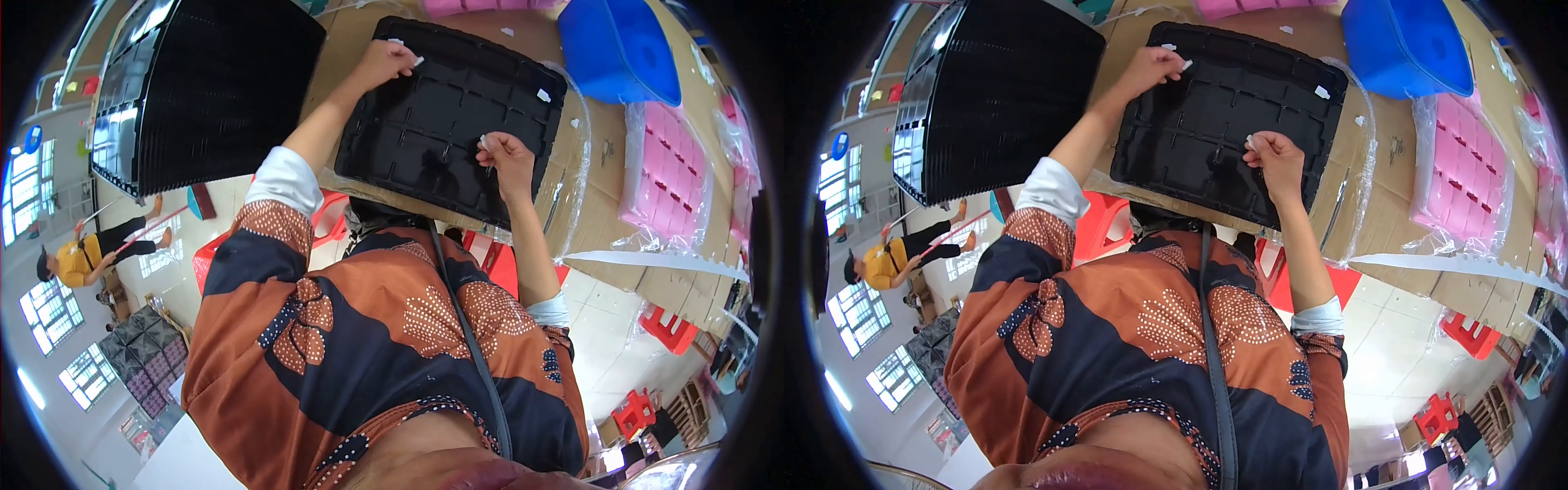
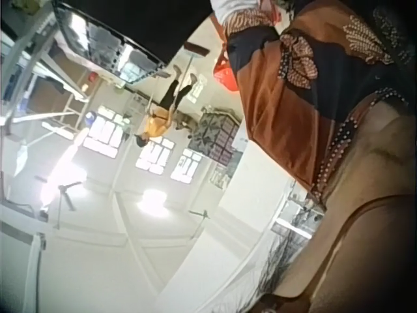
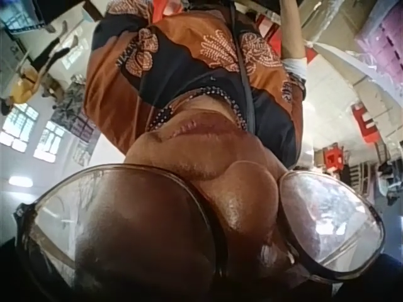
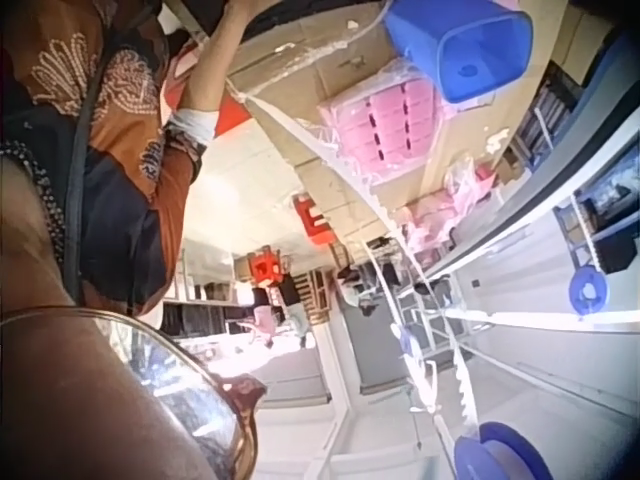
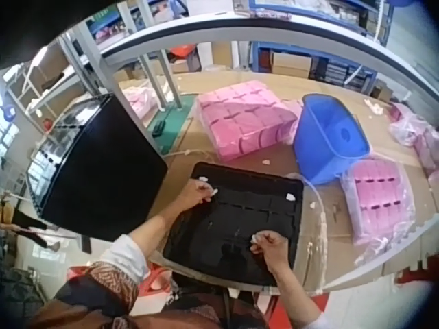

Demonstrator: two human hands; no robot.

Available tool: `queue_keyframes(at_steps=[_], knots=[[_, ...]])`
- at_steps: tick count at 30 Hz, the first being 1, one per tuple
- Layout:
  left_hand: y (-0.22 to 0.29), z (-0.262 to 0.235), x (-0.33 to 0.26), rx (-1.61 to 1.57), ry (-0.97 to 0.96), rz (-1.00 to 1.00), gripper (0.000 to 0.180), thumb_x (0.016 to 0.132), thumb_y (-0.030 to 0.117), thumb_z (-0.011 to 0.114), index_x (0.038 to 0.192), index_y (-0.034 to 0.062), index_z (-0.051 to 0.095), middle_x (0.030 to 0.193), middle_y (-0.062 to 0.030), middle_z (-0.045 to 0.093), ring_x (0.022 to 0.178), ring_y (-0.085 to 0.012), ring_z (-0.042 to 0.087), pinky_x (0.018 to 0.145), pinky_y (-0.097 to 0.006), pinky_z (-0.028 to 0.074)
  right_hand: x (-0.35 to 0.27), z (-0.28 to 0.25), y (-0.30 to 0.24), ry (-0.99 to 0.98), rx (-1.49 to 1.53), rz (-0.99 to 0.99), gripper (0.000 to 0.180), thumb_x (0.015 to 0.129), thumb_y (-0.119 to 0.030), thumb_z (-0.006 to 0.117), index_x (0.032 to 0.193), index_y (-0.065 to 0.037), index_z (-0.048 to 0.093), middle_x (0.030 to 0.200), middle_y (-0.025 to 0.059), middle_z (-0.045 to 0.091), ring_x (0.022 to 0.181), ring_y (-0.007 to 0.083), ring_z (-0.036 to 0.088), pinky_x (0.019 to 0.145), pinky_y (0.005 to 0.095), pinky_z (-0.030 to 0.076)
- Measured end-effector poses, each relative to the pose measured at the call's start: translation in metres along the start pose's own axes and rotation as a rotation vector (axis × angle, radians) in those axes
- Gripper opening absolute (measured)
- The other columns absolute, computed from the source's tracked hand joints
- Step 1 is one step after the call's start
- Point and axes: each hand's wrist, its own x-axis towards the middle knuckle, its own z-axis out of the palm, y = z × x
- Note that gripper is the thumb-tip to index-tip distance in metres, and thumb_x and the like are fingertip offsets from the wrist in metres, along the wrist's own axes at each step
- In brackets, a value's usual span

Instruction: The person applies small adhesive pads to black plastic trays, then places pink foam inserts into the trays by hand.

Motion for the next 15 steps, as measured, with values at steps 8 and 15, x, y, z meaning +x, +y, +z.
queue_keyframes(at_steps=[8,15], knots=[[0.047,0.039,-0.035,-0.076,-0.469,0.013,0.018,0.082,0.022,0.059,0.087,0.0056,0.062,0.076,0.0013,0.061,0.068,-0.0047,0.057,0.054,-0.017,0.04,0.025,0.032,-0.018,-0.112,0.096,0.016,0.033,0.08,-0.011,0.061,0.108,0.004,0.052,0.079,0.0108,0.062,0.062,0.0122,0.059,0.056,0.0207,0.049],[0.05,0.04,-0.03,-0.011,-0.439,0.043,0.017,0.082,0.02,0.058,0.085,0.0033,0.063,0.073,-0.0003,0.061,0.064,-0.0061,0.057,0.052,-0.019,0.042,0.035,0.037,-0.006,-0.078,0.055,-0.016,0.018,0.082,-0.013,0.06,0.091,0.002,0.061,0.076,0.0068,0.063,0.061,0.0102,0.059,0.054,0.0199,0.047]])
